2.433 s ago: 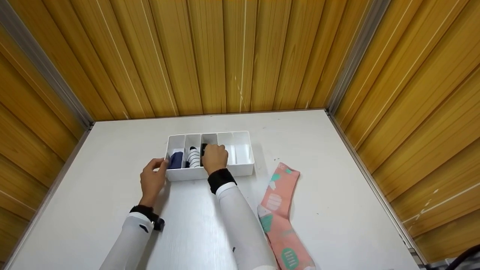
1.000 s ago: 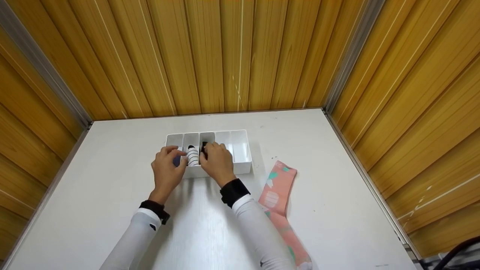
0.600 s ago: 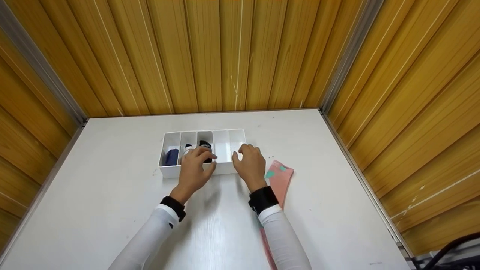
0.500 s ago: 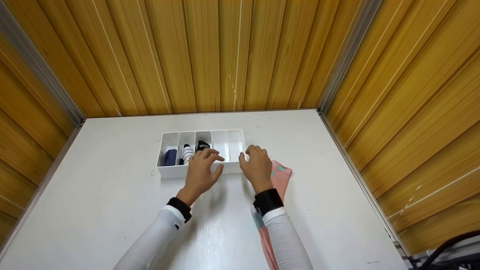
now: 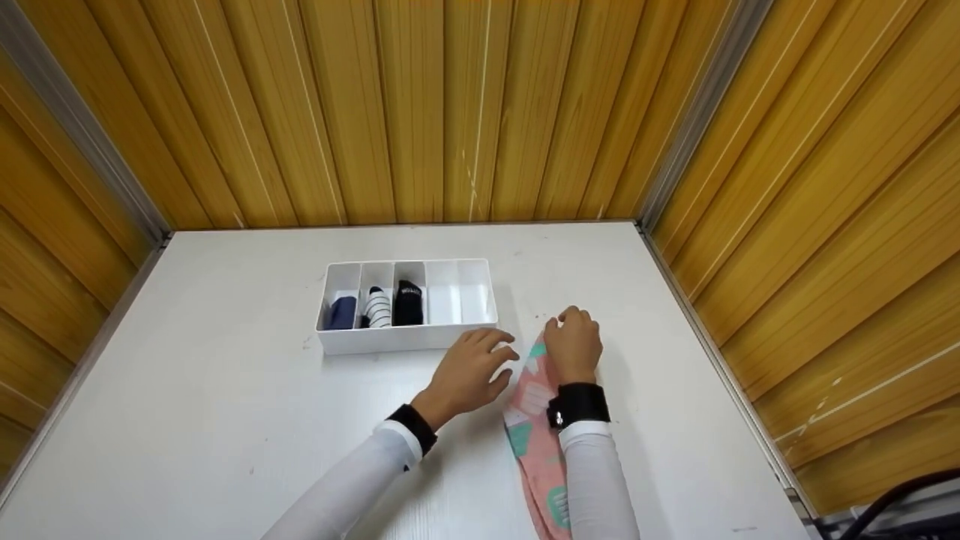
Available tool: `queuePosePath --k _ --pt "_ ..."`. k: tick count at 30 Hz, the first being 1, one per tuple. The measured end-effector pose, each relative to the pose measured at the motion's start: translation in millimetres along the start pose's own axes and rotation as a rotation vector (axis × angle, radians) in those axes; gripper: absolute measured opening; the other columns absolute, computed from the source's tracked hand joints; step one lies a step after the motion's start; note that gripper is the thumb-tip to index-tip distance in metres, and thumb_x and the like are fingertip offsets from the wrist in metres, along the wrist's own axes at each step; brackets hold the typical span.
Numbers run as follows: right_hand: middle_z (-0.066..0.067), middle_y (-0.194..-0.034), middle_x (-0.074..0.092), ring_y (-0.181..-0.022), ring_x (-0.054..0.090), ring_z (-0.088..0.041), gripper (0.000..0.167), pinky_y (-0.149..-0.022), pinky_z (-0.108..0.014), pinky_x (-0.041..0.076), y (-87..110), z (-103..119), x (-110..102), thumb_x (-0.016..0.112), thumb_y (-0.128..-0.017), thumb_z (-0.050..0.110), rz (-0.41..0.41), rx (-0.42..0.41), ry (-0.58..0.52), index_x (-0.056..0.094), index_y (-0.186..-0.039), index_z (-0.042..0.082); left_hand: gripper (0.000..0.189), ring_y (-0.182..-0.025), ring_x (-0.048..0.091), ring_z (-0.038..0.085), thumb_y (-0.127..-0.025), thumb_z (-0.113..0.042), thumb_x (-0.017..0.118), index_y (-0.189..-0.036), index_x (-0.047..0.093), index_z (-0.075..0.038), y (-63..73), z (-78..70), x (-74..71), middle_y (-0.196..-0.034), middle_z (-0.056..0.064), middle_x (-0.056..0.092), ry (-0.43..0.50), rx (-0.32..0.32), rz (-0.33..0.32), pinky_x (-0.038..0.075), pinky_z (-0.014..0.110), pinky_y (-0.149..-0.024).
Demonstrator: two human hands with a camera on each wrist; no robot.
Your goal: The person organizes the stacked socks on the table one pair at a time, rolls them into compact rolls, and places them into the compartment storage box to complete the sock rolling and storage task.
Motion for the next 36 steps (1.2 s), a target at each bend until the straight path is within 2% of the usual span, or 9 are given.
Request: queuePosePath --k 5,9,11,18,31,36 --pt "-0.031 -0.111 0.066 -0.1 0.064 -0.048 0.037 -0.086 -0.057 0.051 2.3 -9.2 6.0 0.062 -0.088 0.018 0.144 -0.008 0.037 0.068 -0.11 -0.011 0.025 -0.129 0.056 0.014 -0.098 -0.037 0.06 -0.119 0.073 -0.029 0.1 -20.9 19.3 -0.133 -0.006 0.064 0.046 0.02 0.217 0.043 0.031 -0.112" --pt "-0.033 -0.11 0.063 -0.1 0.062 -0.05 0.037 -0.087 -0.058 0.05 3.4 -8.8 9.2 0.064 -0.085 0.015 0.175 -0.029 0.053 0.067 -0.11 -0.012 0.029 -0.133 0.055 0.013 -0.098 -0.042 0.061 -0.123 0.07 -0.03 2.6 -32.6 32.8 -0.136 -0.008 0.063 0.081 0.021 0.351 0.043 0.033 -0.113" --pt "-0.032 -0.109 0.063 -0.099 0.062 -0.05 0.036 -0.087 -0.058 0.05 3.4 -8.5 10.3 0.064 -0.085 0.015 0.173 -0.025 0.056 0.068 -0.109 -0.011 0.031 -0.133 0.055 0.012 -0.098 -0.042 0.061 -0.126 0.068 -0.03 3.9 -36.4 37.4 -0.138 -0.009 0.063 0.101 0.008 0.389 0.043 0.035 -0.113" --pt "-0.031 -0.108 0.062 -0.099 0.061 -0.05 0.036 -0.086 -0.058 0.05 1.3 -7.8 12.6 0.063 -0.084 0.014 0.169 -0.04 0.069 0.067 -0.109 -0.011 0.03 -0.129 0.059 0.013 -0.1 -0.037 0.059 -0.126 0.068 -0.028 4.0 -41.8 41.6 -0.134 -0.008 0.065 0.115 -0.033 0.385 0.044 0.036 -0.112" --pt "-0.03 -0.106 0.063 -0.099 0.061 -0.051 0.032 -0.085 -0.06 0.05 4.8 -2.6 13.4 0.064 -0.089 0.015 0.168 -0.075 0.088 0.069 -0.108 -0.01 0.026 -0.124 0.061 0.012 -0.099 -0.036 0.06 -0.12 0.071 -0.025 9.6 -40.5 38.4 -0.129 -0.007 0.067 0.121 -0.015 0.352 0.041 0.029 -0.114" --pt "-0.029 -0.105 0.063 -0.097 0.063 -0.049 0.032 -0.084 -0.058 0.051 8.9 1.8 15.6 0.064 -0.089 0.016 0.194 -0.081 0.088 0.069 -0.107 -0.01 0.026 -0.113 0.063 0.013 -0.097 -0.038 0.061 -0.118 0.072 -0.026 14.9 -40.3 36.5 -0.121 -0.006 0.068 0.106 -0.012 0.361 0.044 0.031 -0.11"
Point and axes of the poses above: each hand's wrist, its own y-axis away from the middle knuckle, its own x-axis out of the palm, z = x × y, the point moved 2 cm from there along -y, towards the middle knuckle
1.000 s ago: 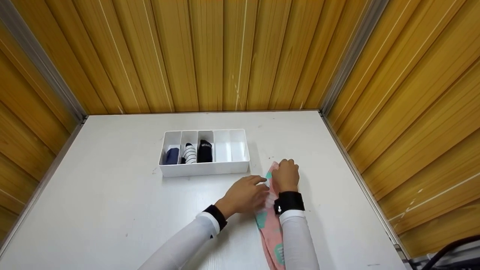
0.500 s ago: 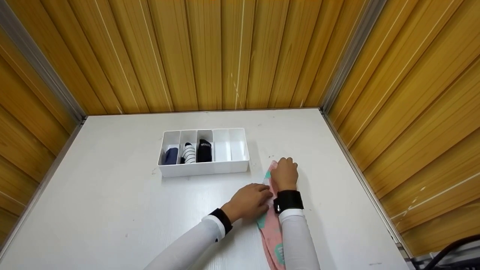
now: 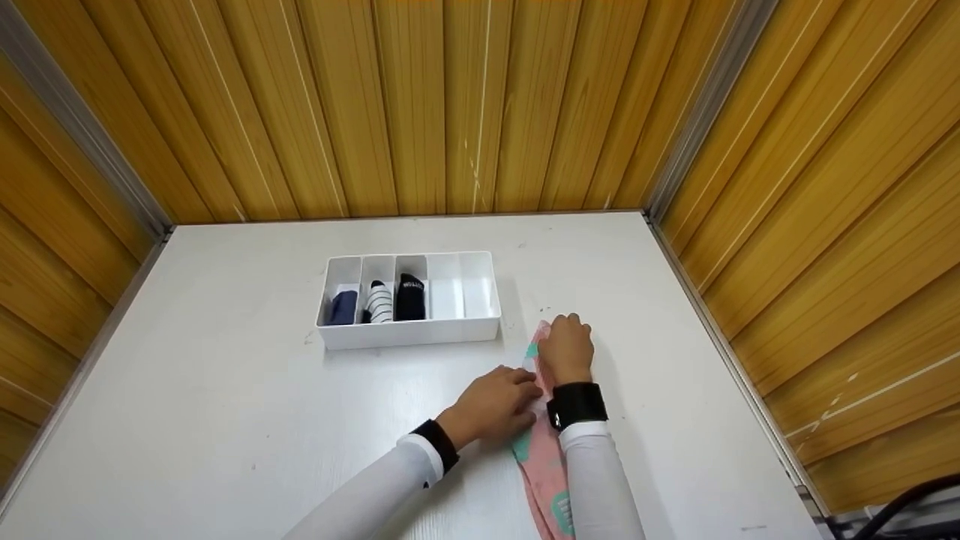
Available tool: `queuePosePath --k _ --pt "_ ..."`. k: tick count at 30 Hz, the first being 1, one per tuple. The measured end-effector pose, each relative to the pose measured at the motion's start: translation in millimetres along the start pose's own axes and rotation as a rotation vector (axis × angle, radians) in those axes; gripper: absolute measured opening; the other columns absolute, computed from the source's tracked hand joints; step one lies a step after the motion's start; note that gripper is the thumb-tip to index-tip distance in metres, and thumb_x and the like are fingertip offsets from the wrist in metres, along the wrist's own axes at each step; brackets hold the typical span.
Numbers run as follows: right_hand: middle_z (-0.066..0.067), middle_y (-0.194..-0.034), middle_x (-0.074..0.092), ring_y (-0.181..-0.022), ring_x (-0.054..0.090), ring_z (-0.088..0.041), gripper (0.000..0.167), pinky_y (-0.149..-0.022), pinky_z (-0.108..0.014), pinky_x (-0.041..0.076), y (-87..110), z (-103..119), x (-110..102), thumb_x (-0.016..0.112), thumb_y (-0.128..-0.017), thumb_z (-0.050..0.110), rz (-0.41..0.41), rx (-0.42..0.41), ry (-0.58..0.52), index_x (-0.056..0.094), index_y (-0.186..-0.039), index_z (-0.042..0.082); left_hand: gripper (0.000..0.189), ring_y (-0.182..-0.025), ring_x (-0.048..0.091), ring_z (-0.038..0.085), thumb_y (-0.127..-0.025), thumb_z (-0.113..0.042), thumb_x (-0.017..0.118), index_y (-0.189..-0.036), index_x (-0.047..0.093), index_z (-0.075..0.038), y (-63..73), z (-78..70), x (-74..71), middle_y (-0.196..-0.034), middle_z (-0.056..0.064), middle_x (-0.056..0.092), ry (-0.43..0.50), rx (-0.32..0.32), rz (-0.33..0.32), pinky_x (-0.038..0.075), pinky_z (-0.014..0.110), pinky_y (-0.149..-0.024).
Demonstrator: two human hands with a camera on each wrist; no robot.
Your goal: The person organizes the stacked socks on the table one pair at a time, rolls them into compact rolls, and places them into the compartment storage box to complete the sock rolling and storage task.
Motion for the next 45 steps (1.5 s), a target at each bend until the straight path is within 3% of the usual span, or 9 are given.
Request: queuePosePath --k 8,15,22,34,39,42,45 --pt "-0.027 -0.106 0.065 -0.097 0.063 -0.046 0.031 -0.086 -0.057 0.051 7.3 14.1 6.5 0.067 -0.089 0.015 0.03 -0.07 -0.004 0.071 -0.109 -0.009 0.029 -0.102 0.059 0.015 -0.095 -0.046 0.062 -0.115 0.073 -0.028 9.7 -1.1 -3.7 -0.113 -0.004 0.065 -0.058 -0.003 0.009 0.05 0.035 -0.101" --pt "-0.024 -0.104 0.065 -0.097 0.063 -0.045 0.027 -0.086 -0.056 0.051 19.4 25.6 9.7 0.069 -0.088 0.01 0.062 -0.174 0.029 0.072 -0.108 -0.008 0.031 -0.095 0.059 0.014 -0.095 -0.051 0.06 -0.106 0.075 -0.027 17.3 -4.2 -6.5 -0.111 -0.005 0.064 -0.114 0.002 -0.005 0.052 0.032 -0.082" --pt "-0.02 -0.106 0.066 -0.094 0.063 -0.04 0.026 -0.084 -0.053 0.053 32.1 36.6 14.0 0.07 -0.089 0.009 0.117 -0.23 0.055 0.073 -0.111 -0.005 0.028 -0.097 0.06 0.014 -0.095 -0.052 0.061 -0.105 0.076 -0.031 27.8 -9.0 -10.1 -0.113 -0.004 0.067 -0.12 0.013 0.022 0.052 0.035 -0.084" --pt "-0.016 -0.106 0.067 -0.092 0.063 -0.037 0.028 -0.083 -0.048 0.055 44.4 60.6 20.9 0.071 -0.086 0.004 0.203 -0.341 0.067 0.073 -0.114 -0.003 0.023 -0.089 0.061 0.011 -0.094 -0.047 0.064 -0.102 0.078 -0.03 49.1 -12.6 -16.9 -0.102 -0.005 0.07 -0.16 0.055 -0.007 0.053 0.027 -0.066" --pt "-0.017 -0.105 0.067 -0.094 0.065 -0.038 0.026 -0.085 -0.049 0.055 43.8 67.1 19.8 0.069 -0.086 0.005 0.23 -0.374 0.058 0.073 -0.11 -0.004 0.023 -0.094 0.059 0.01 -0.094 -0.047 0.064 -0.107 0.077 -0.034 51.3 -7.4 -18.4 -0.104 -0.006 0.069 -0.124 0.055 0.012 0.051 0.027 -0.066" --pt "-0.017 -0.111 0.066 -0.1 0.065 -0.038 0.026 -0.09 -0.05 0.054 43.9 68.9 15.7 0.067 -0.091 0.01 0.267 -0.349 0.021 0.071 -0.113 -0.004 0.025 -0.1 0.057 0.01 -0.096 -0.049 0.062 -0.112 0.076 -0.037 49.4 -2.2 -16.9 -0.106 -0.007 0.067 -0.104 0.056 0.019 0.05 0.027 -0.07" --pt "-0.019 -0.115 0.064 -0.102 0.065 -0.038 0.027 -0.092 -0.051 0.053 46.1 71.8 8.5 0.063 -0.096 0.014 0.269 -0.323 -0.01 0.069 -0.115 -0.005 0.028 -0.103 0.058 0.011 -0.097 -0.049 0.061 -0.113 0.076 -0.033 45.1 3.8 -14.8 -0.107 -0.006 0.067 -0.085 0.06 0.011 0.052 0.028 -0.077"
Point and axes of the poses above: each hand's wrist, its own y-axis away from the middle knuckle, its own x-axis out of the palm, z = x × y, the point moved 2 cm from there along -y, towards the middle knuckle
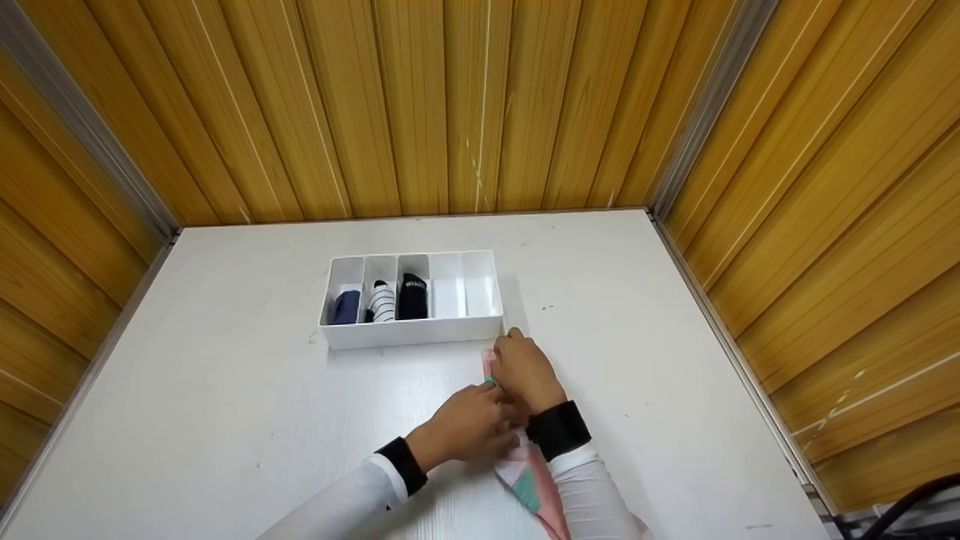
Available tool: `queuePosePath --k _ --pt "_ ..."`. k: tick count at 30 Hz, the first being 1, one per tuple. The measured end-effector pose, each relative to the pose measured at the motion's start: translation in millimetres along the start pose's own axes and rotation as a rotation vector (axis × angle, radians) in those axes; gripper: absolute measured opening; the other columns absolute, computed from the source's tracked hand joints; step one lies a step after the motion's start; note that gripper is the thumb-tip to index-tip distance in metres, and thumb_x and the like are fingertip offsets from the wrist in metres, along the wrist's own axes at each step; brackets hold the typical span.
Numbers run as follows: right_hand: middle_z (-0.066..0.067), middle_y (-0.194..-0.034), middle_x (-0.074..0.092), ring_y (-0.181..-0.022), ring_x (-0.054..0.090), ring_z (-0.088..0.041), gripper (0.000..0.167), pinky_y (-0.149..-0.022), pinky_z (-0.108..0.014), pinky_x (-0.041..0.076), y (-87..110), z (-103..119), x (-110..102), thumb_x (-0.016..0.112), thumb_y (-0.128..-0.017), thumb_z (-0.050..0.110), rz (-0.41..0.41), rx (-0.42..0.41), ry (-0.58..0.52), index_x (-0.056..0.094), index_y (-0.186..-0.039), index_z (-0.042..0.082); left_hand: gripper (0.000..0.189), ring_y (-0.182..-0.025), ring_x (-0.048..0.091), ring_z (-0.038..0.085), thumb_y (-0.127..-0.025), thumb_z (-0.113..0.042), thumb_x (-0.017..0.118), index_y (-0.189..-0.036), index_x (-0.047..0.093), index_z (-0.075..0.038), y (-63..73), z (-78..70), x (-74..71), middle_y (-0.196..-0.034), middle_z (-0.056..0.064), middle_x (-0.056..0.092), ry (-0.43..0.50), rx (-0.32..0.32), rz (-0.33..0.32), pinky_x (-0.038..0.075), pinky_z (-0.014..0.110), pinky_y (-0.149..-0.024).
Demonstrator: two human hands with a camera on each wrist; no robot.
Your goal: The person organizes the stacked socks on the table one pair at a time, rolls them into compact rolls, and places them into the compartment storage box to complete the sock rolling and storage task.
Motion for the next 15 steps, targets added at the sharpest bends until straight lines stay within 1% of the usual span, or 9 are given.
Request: queuePosePath --k 2,5,7,8,10,12,14,15 --pt "-0.02 -0.114 0.063 -0.102 0.065 -0.038 0.028 -0.092 -0.051 0.053 2.6 3.7 -5.1 0.061 -0.098 0.016 -0.023 0.017 0.006 0.068 -0.115 -0.005 0.032 -0.107 0.06 0.012 -0.097 -0.05 0.06 -0.114 0.075 -0.027 -4.7 3.8 1.2 -0.11 -0.005 0.069 -0.002 -0.003 -0.006 0.053 0.028 -0.086" --pt "-0.023 -0.107 0.065 -0.095 0.066 -0.04 0.03 -0.087 -0.052 0.054 4.5 10.5 -11.9 0.06 -0.098 0.017 -0.074 0.049 0.048 0.067 -0.114 -0.009 0.04 -0.12 0.06 0.016 -0.099 -0.05 0.057 -0.118 0.074 -0.019 -13.1 11.0 3.1 -0.124 -0.002 0.069 -0.026 -0.028 0.007 0.048 0.031 -0.104" --pt "-0.024 -0.101 0.066 -0.089 0.065 -0.039 0.031 -0.082 -0.052 0.053 3.9 14.5 -14.7 0.058 -0.099 0.019 -0.083 0.087 0.059 0.067 -0.108 -0.01 0.047 -0.133 0.054 0.017 -0.1 -0.052 0.053 -0.126 0.071 -0.017 -18.5 16.2 4.5 -0.138 -0.002 0.064 -0.054 -0.052 0.042 0.041 0.033 -0.114" --pt "-0.023 -0.097 0.066 -0.086 0.065 -0.037 0.033 -0.08 -0.051 0.053 3.2 15.9 -15.2 0.057 -0.1 0.021 -0.075 0.112 0.055 0.067 -0.104 -0.009 0.049 -0.138 0.051 0.017 -0.101 -0.053 0.052 -0.13 0.069 -0.017 -20.5 18.9 5.2 -0.143 -0.002 0.061 -0.064 -0.066 0.065 0.038 0.036 -0.117" --pt "-0.018 -0.088 0.066 -0.078 0.062 -0.031 0.036 -0.073 -0.047 0.052 1.6 17.3 -13.2 0.057 -0.1 0.028 -0.034 0.167 0.029 0.068 -0.093 -0.005 0.051 -0.142 0.049 0.016 -0.102 -0.052 0.05 -0.137 0.065 -0.018 -23.2 23.9 6.6 -0.148 -0.004 0.058 -0.08 -0.084 0.1 0.036 0.039 -0.119" --pt "-0.012 -0.081 0.064 -0.072 0.058 -0.026 0.039 -0.069 -0.043 0.049 -0.2 18.8 -8.4 0.057 -0.1 0.034 0.004 0.195 0.003 0.066 -0.081 0.002 0.051 -0.139 0.051 0.014 -0.102 -0.05 0.05 -0.141 0.062 -0.019 -24.8 28.0 7.3 -0.143 -0.004 0.062 -0.082 -0.099 0.114 0.037 0.039 -0.118" --pt "-0.008 -0.077 0.063 -0.068 0.057 -0.023 0.041 -0.066 -0.039 0.048 -1.6 20.6 -1.9 0.057 -0.1 0.039 0.037 0.206 -0.03 0.064 -0.074 0.007 0.05 -0.132 0.057 0.013 -0.102 -0.045 0.054 -0.143 0.059 -0.017 -24.3 31.4 8.1 -0.137 -0.002 0.066 -0.074 -0.121 0.104 0.041 0.039 -0.115" --pt "-0.007 -0.075 0.062 -0.067 0.057 -0.022 0.042 -0.064 -0.037 0.047 -2.2 21.7 1.3 0.058 -0.099 0.039 0.042 0.205 -0.043 0.063 -0.071 0.009 0.049 -0.128 0.06 0.013 -0.101 -0.044 0.056 -0.142 0.06 -0.017 -23.6 32.5 8.0 -0.133 -0.002 0.069 -0.079 -0.128 0.093 0.043 0.038 -0.112"
Point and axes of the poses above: each hand's wrist, its own y-axis away from the middle knuckle, its own x-axis out of the palm, z = x × y, the point moved 2 cm from there along -y, towards the middle knuckle
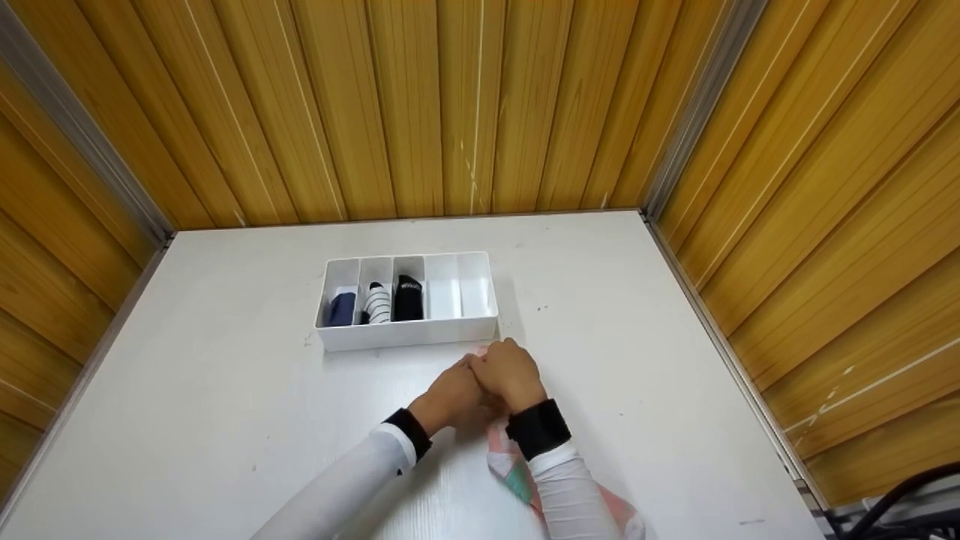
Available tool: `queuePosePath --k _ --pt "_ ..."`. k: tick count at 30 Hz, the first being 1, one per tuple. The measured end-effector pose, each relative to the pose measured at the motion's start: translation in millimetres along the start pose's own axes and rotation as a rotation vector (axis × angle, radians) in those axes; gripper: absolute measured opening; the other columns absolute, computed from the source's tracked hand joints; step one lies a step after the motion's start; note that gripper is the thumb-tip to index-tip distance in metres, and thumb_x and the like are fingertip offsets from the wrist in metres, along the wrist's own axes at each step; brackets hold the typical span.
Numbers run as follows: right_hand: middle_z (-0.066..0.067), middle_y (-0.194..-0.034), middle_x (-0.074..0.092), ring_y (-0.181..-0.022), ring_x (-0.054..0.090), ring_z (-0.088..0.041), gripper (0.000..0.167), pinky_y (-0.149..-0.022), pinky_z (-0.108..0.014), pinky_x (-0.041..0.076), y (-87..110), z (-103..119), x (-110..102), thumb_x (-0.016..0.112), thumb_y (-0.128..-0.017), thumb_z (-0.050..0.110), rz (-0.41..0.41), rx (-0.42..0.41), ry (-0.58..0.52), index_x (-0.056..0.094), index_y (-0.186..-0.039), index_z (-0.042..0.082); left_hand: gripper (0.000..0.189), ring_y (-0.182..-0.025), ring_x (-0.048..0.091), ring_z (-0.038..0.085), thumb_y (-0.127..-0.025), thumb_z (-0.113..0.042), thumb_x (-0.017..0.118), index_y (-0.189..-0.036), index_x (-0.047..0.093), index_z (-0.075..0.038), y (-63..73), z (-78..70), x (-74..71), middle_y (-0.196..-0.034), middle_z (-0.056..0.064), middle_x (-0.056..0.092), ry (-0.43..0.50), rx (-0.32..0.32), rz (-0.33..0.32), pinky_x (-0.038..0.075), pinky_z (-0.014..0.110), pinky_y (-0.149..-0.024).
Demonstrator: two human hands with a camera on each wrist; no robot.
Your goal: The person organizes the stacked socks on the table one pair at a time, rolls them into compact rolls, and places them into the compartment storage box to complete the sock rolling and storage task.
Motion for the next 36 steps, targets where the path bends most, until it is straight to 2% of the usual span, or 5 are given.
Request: queuePosePath --k 6,14,18,25,36 --pt "-0.007 -0.088 0.067 -0.077 0.06 -0.022 0.041 -0.075 -0.042 0.052 -3.8 10.9 13.6 0.055 -0.101 0.043 -0.011 -0.055 -0.038 0.069 -0.081 0.01 0.042 -0.103 0.069 0.019 -0.096 -0.042 0.062 -0.126 0.07 -0.013 14.5 10.9 -0.9 -0.114 0.003 0.076 0.021 -0.076 -0.047 0.051 0.039 -0.092" --pt "-0.007 -0.105 0.063 -0.1 0.06 -0.024 0.032 -0.095 -0.047 0.048 -1.2 15.5 16.9 0.045 -0.108 0.028 0.08 -0.218 -0.076 0.069 -0.106 0.008 0.043 -0.123 0.057 0.021 -0.096 -0.049 0.059 -0.128 0.069 -0.022 47.7 35.8 -4.1 -0.135 0.0 0.065 0.067 -0.067 -0.105 0.052 0.048 -0.09" --pt "-0.013 -0.099 0.059 -0.092 0.061 -0.028 0.024 -0.088 -0.049 0.05 5.8 10.4 16.1 0.05 -0.102 0.012 0.084 -0.294 0.037 0.069 -0.106 -0.002 0.042 -0.125 0.053 0.024 -0.094 -0.049 0.063 -0.131 0.067 -0.031 64.9 49.1 -3.0 -0.135 0.001 0.062 0.12 -0.075 -0.143 0.051 0.051 -0.09" --pt "-0.009 -0.105 0.061 -0.094 0.061 -0.026 0.03 -0.084 -0.044 0.051 22.8 11.2 31.0 0.071 -0.088 0.009 0.072 -0.37 0.111 0.07 -0.118 0.004 0.046 -0.122 0.053 0.028 -0.092 -0.054 0.066 -0.131 0.066 -0.03 87.1 59.2 -2.0 -0.138 0.004 0.059 0.134 -0.164 -0.137 0.052 0.051 -0.088" --pt "-0.004 -0.097 0.061 -0.088 0.059 -0.02 0.024 -0.079 -0.039 0.053 30.0 13.5 44.1 0.071 -0.09 0.01 -0.032 -0.414 0.157 0.069 -0.114 0.008 0.034 -0.103 0.056 0.024 -0.093 -0.046 0.067 -0.119 0.072 -0.024 91.0 67.9 -7.1 -0.114 0.002 0.062 0.119 -0.142 -0.133 0.051 0.041 -0.077"
Point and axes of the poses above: each hand's wrist, its own y-axis away from the middle knuckle, its own x-axis out of the palm, z = x × y, the point moved 2 cm from there along -y, towards the middle knuckle
